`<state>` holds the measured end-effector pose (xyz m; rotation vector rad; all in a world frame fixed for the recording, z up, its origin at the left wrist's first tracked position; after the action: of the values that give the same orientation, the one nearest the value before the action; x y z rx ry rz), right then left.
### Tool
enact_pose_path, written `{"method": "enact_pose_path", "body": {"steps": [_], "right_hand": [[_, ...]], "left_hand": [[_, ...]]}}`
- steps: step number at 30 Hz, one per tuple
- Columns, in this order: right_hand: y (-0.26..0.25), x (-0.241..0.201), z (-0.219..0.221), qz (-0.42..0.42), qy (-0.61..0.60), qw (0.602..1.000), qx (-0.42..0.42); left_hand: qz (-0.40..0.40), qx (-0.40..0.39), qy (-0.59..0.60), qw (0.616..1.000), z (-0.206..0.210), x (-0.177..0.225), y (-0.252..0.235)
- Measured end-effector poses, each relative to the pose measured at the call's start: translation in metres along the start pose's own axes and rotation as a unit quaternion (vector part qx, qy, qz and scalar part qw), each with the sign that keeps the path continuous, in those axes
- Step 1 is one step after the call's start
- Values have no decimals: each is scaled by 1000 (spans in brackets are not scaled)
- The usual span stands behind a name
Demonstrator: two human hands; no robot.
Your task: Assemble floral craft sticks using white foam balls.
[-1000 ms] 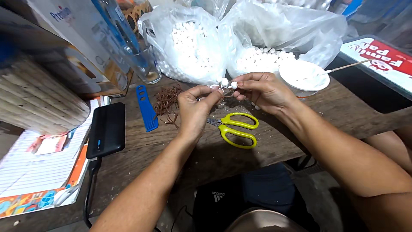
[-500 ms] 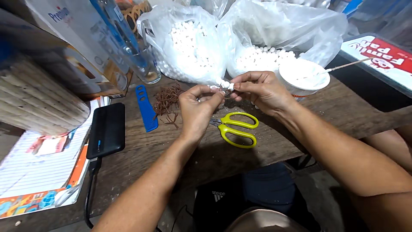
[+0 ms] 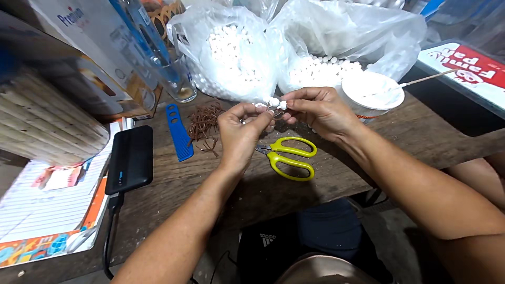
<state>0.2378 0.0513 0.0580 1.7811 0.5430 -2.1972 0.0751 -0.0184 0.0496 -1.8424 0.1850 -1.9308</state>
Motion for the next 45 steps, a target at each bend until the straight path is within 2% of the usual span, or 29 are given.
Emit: {"method": "enact_pose_path", "body": {"steps": [12,17,22,26,38,41,45], "right_hand": [[-1,0,0,-5,5,1000,0],[0,1,1,-9,7,1000,-2],[0,1,1,-26,17,999,-5],[1,3,1,-39,25,999,-6],[2,0,4,-84,58,995,-19],[2,-2,3,-90,65,994,-19],[2,-6,1,-63,61,996,32]], "left_hand": [[-5,27,25,999,2,-1,-6],[0,-3,-4,1000,0,0,1],[-10,30,22,999,3,-2,-5],[-5,2,-3,1000,1,-1,0],[-11,4,-3,1000,2,-2,0],[-47,5,27,999,1,-2,-1],[-116,17,96,988,-2,-7,-6]]}}
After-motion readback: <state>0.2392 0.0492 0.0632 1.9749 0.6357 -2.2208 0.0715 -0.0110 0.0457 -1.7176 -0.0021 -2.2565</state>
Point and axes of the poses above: each hand's wrist, its own y-axis away from the middle knuckle, its own z-axis out of the palm, x = y × z, the point moved 4 cm from there along -y, towards the middle knuckle, and after that the axes turned 2 degrees about z, right-handed, at the moved point
